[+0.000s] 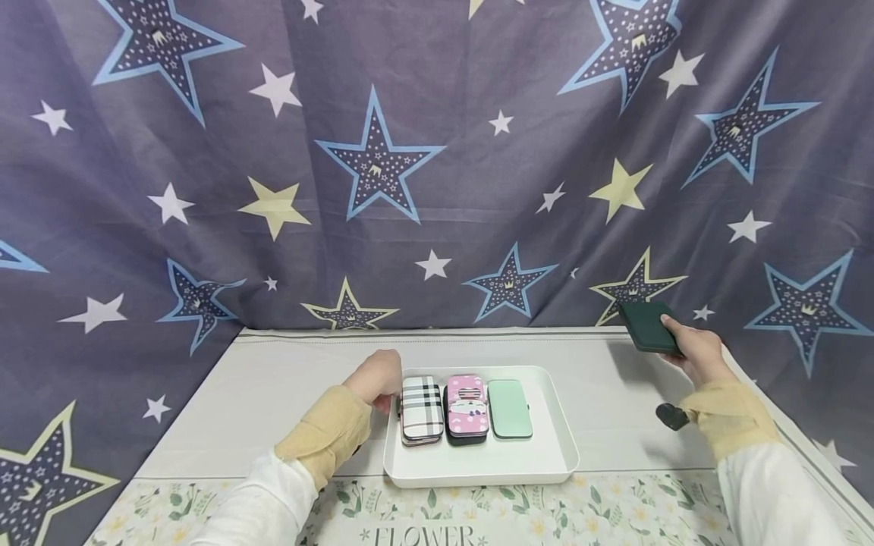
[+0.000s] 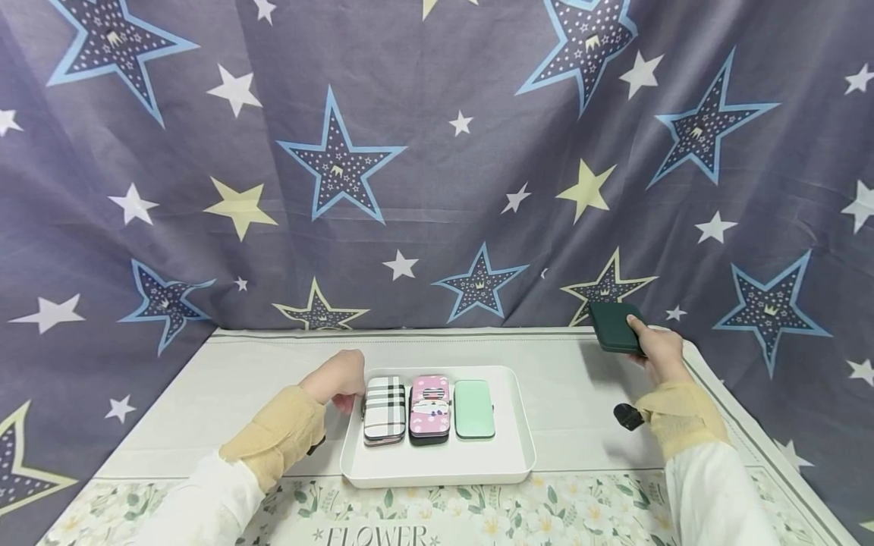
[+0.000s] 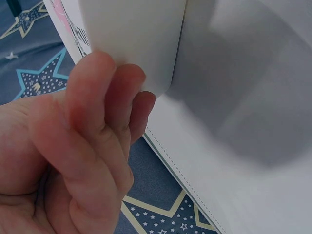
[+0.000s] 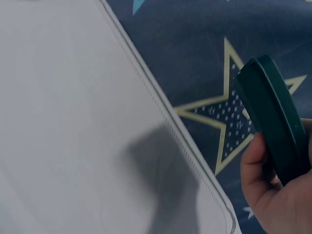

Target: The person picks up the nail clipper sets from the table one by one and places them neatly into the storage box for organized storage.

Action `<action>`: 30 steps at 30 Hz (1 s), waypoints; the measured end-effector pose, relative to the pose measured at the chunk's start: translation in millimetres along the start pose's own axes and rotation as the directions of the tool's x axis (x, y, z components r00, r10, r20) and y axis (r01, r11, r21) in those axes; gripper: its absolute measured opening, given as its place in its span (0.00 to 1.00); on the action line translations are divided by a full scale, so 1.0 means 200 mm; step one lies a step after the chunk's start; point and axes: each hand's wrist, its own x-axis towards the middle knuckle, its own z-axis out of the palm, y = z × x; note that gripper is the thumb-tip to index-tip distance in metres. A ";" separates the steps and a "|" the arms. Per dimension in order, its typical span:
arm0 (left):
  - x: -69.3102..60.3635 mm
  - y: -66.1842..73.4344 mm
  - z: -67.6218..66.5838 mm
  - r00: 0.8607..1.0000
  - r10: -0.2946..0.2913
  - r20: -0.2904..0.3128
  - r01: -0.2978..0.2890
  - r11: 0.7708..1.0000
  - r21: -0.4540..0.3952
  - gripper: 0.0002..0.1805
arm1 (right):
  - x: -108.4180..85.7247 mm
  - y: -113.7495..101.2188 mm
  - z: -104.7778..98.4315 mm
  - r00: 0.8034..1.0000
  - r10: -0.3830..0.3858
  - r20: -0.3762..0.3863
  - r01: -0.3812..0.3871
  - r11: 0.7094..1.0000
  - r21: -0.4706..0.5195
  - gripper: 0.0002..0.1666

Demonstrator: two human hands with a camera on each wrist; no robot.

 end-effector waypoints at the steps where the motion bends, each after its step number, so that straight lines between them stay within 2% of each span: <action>1: 0.00 0.00 0.00 1.000 -0.001 0.001 0.001 1.000 0.001 0.13 | -0.01 -0.01 0.01 1.000 0.006 0.008 -0.006 1.000 0.020 0.49; 13: 0.01 0.00 0.00 1.000 -0.010 -0.003 0.010 1.000 0.014 0.13 | -0.11 -0.15 0.11 0.989 -0.009 0.146 -0.021 0.979 0.201 0.50; 22: 0.01 0.01 0.00 1.000 -0.017 0.003 0.017 1.000 0.007 0.11 | -0.23 -0.26 0.18 0.954 -0.014 0.299 -0.086 0.943 0.320 0.53; 30: 0.01 0.00 0.00 1.000 0.000 0.001 0.000 1.000 0.008 0.12 | -0.34 -0.31 0.24 0.926 -0.048 0.374 -0.115 0.909 0.401 0.53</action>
